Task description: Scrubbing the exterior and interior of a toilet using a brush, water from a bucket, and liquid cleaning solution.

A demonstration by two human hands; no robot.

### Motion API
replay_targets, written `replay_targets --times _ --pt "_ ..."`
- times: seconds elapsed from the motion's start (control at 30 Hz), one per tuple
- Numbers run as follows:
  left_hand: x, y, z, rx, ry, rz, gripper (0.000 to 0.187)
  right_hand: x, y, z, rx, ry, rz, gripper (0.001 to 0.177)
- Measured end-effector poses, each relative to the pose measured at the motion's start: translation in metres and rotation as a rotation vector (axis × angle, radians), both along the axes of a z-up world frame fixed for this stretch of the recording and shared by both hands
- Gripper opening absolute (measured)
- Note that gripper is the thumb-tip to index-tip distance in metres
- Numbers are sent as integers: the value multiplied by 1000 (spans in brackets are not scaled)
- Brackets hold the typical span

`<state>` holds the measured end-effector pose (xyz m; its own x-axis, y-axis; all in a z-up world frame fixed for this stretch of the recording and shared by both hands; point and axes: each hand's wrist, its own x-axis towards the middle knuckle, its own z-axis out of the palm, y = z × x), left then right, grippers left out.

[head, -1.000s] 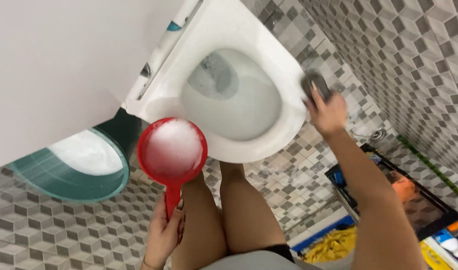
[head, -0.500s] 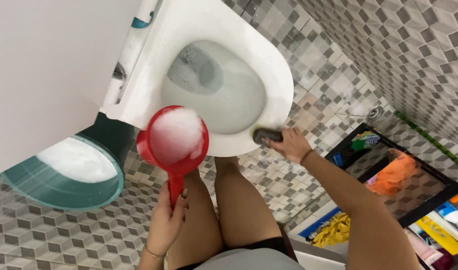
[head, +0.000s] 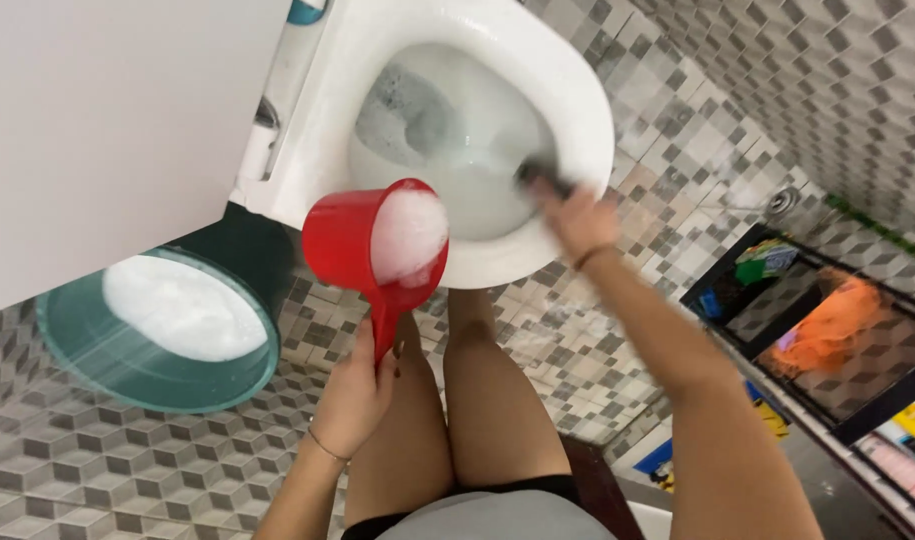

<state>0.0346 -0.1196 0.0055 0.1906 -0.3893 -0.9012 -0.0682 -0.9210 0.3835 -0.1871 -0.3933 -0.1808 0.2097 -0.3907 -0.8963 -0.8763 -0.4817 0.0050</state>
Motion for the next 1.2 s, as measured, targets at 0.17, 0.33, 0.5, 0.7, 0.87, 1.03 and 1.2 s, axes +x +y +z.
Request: replay_targets --times 0.17,0.33,0.5,0.7,0.87,1.03,1.2 --pt "7 17 3 -52 -139 -237 58 -49 62 -34 -763 -448 424 44" --pt "21 39 10 -77 -114 -216 61 -15 92 14 -580 -417 -131 50" --pt "25 79 15 -110 -126 26 61 -15 121 -29 -984 -389 21 46" --pt "24 133 -11 -93 -5 518 25 118 220 0 -224 -480 -681 50" --pt "28 137 -2 -34 -32 533 25 47 182 7 -463 -497 -235 38" --pt "24 148 -3 -65 18 577 27 -6 159 17 -609 -355 -698 63" --pt "14 155 -8 -74 67 558 16 53 203 25 -289 -457 -383 55"
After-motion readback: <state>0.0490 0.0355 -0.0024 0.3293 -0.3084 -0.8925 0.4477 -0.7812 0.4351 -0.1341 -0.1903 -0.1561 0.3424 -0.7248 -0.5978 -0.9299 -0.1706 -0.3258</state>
